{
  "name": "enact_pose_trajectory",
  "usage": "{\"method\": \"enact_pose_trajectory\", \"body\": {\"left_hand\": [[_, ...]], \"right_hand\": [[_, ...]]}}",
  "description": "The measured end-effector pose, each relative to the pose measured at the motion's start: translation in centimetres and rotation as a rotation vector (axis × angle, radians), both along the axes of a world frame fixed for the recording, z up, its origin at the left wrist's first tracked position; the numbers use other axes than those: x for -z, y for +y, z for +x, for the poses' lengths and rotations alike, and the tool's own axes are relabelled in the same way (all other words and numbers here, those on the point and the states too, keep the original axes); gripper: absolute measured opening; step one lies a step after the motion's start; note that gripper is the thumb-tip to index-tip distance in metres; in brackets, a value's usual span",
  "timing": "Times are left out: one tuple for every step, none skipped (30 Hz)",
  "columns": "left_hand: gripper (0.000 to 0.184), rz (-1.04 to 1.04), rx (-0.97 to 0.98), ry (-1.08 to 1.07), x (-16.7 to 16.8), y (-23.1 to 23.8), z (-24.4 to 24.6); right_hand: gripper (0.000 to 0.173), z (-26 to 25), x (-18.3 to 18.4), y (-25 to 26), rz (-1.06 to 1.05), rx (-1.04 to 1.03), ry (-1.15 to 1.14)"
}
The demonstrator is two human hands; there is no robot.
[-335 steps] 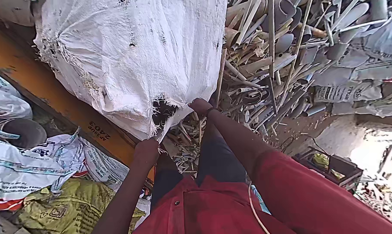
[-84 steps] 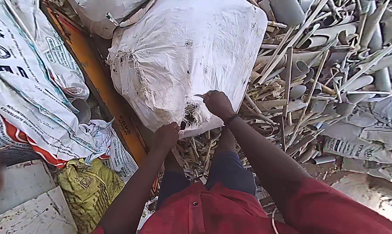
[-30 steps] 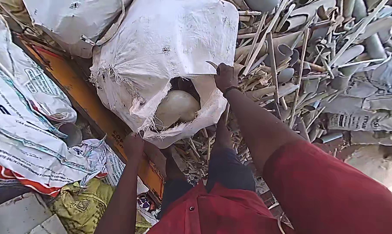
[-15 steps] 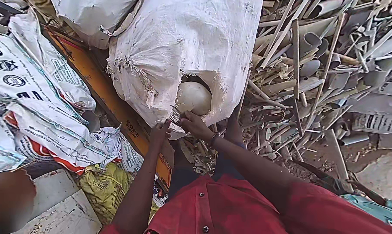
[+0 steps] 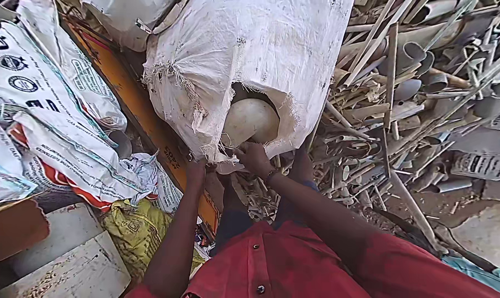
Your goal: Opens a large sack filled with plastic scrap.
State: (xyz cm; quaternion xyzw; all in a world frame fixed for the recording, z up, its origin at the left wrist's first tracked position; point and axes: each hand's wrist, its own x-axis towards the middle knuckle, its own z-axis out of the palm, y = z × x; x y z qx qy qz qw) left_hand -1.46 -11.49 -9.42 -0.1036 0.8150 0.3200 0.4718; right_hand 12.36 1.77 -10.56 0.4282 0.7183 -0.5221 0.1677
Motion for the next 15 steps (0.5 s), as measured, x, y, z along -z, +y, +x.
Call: {"method": "enact_pose_trajectory", "body": {"left_hand": [[0.024, 0.022, -0.048, -0.008, 0.1, 0.0, 0.3], [0.024, 0.036, -0.077, -0.014, 0.0, 0.3, 0.5], [0.024, 0.044, -0.096, -0.017, -0.3, 0.5, 0.8], [0.023, 0.052, -0.099, -0.018, -0.8, 0.7, 1.0], [0.022, 0.064, -0.093, -0.014, -1.2, 0.9, 1.2], [0.022, 0.075, -0.084, -0.014, -1.7, 1.1, 1.5], [0.023, 0.093, -0.069, -0.013, -2.1, 1.2, 1.6], [0.023, 0.114, -0.062, -0.009, -2.5, 1.3, 1.7], [0.023, 0.129, -0.056, -0.004, -2.7, 1.5, 1.9], [0.024, 0.137, -0.044, -0.003, -2.8, 1.7, 2.0], [0.024, 0.141, -0.038, 0.002, -2.7, 1.8, 2.1], [0.024, 0.143, -0.039, 0.006, -2.5, 1.7, 2.1], [0.024, 0.137, -0.047, 0.008, -2.2, 1.5, 2.1], [0.024, 0.138, -0.056, 0.013, -1.9, 1.3, 2.0], [0.023, 0.140, -0.067, 0.018, -1.5, 1.2, 1.8]], "right_hand": [[0.038, 0.1, 0.9, 0.9, 0.106, -0.064, -0.083], [0.043, -0.1, 1.9, 1.6, 0.186, -0.179, -0.162], [0.049, -0.6, 2.8, 1.8, 0.234, -0.304, -0.220], [0.051, -1.7, 3.1, 1.8, 0.243, -0.432, -0.264], [0.048, -3.0, 3.1, 1.6, 0.240, -0.540, -0.284], [0.043, -4.2, 3.0, 1.3, 0.229, -0.605, -0.280], [0.039, -5.3, 2.7, 1.0, 0.194, -0.633, -0.285], [0.046, -6.3, 2.7, 0.7, 0.147, -0.605, -0.295], [0.054, -6.9, 2.8, 0.5, 0.099, -0.547, -0.305], [0.061, -7.2, 2.9, 0.4, 0.066, -0.494, -0.302], [0.065, -7.5, 3.0, 0.6, 0.048, -0.472, -0.309], [0.061, -7.7, 2.8, 0.8, 0.069, -0.503, -0.326], [0.051, -7.8, 2.3, 1.0, 0.116, -0.549, -0.331], [0.044, -7.7, 1.8, 1.6, 0.179, -0.575, -0.321], [0.034, -7.7, 1.0, 2.5, 0.227, -0.565, -0.312]]}}
